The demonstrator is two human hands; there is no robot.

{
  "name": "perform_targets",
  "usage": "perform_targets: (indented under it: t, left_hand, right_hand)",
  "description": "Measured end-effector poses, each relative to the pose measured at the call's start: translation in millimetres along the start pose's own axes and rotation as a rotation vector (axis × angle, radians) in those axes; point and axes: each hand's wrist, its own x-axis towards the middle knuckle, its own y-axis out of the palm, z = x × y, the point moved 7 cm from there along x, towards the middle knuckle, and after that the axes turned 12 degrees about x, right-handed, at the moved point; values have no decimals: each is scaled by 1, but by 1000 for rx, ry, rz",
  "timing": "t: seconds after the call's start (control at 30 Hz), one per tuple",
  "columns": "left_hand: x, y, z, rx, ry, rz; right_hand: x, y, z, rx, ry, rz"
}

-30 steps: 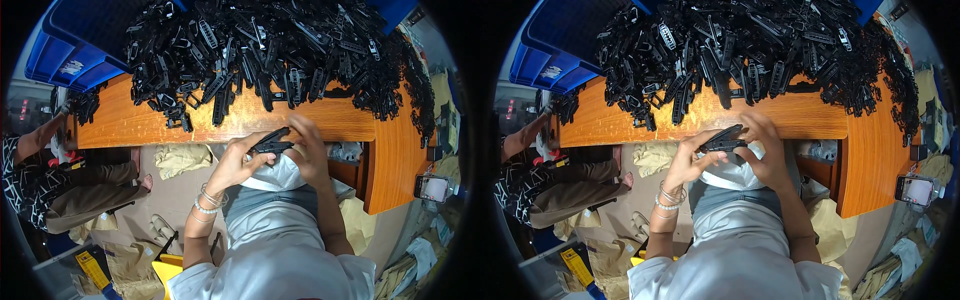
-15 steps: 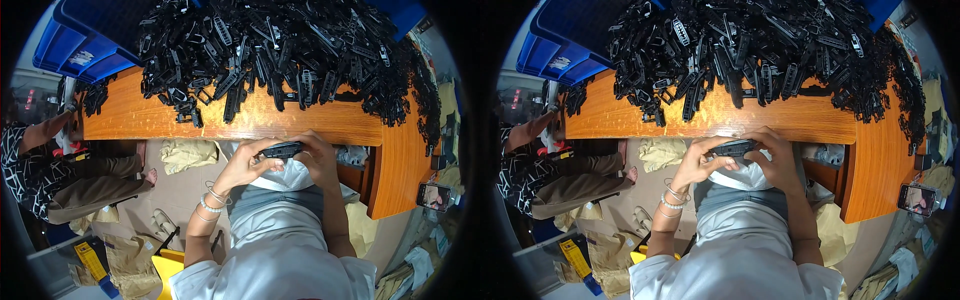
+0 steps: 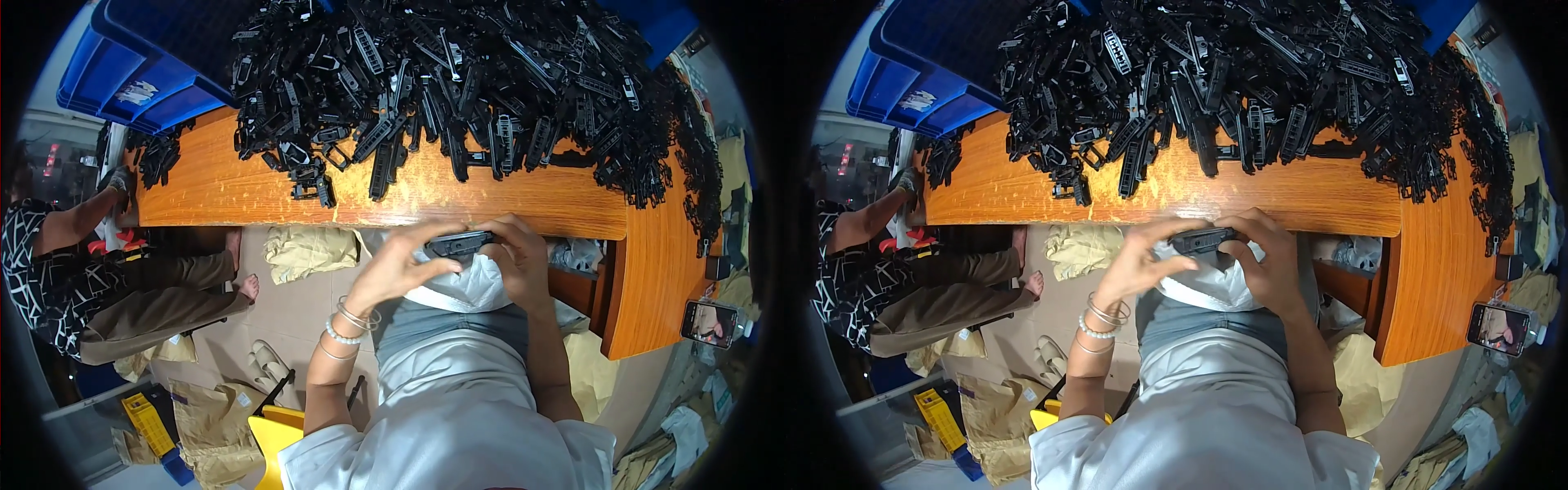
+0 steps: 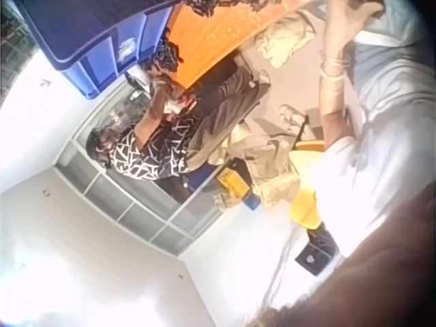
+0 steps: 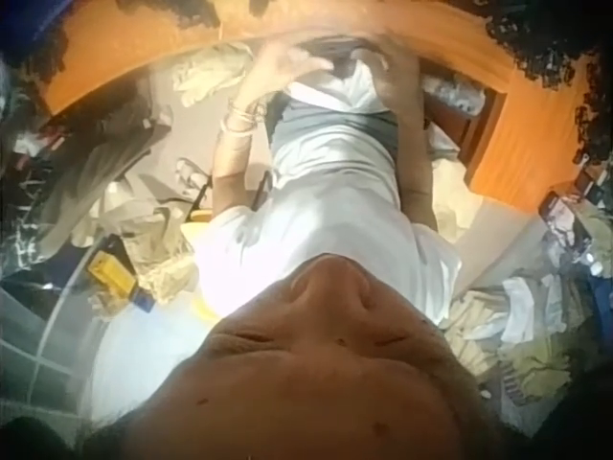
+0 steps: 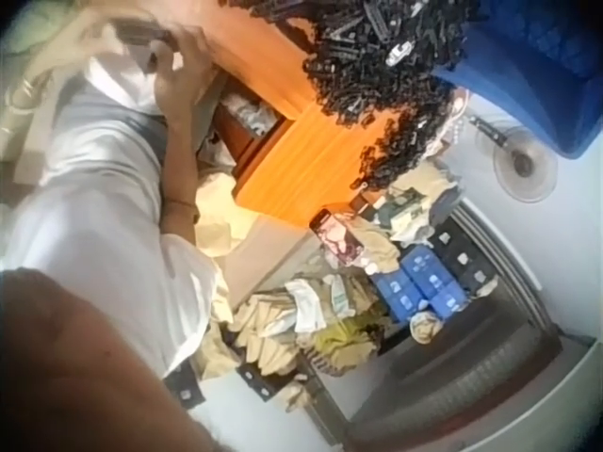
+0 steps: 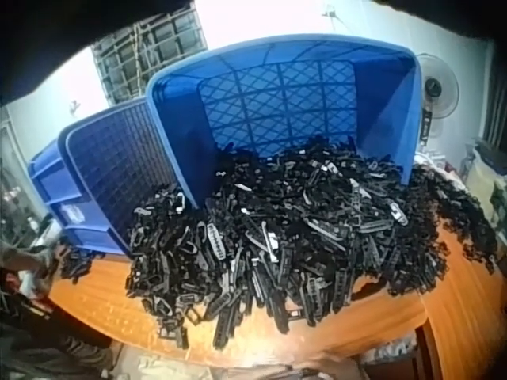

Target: Assembling black plastic hair clips by snapping the components together.

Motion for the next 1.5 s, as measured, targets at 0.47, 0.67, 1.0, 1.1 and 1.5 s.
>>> perform_targets:
  t: [0.47,0.67,1.0,1.1,1.5]
  left_hand:
    - [31,-117,55,1215,-15,-395]
    - [26,-112,26,1092,-11,-435]
    - [27,-54,-23,643,203,-574]
    - [34,-23,-24,409,249,-502]
    - [53,69,2,-1224,-263,177]
  right_hand:
    - [-21,-69,-8,-192,72,-374]
    - [-31,-163,46,-923,-293,-933]
    - [-27,-136,27,-779,-316,-640]
    - [-28,-121,14,-678,-209,-617]
    - [-23,-70,45,-440,-371,-339]
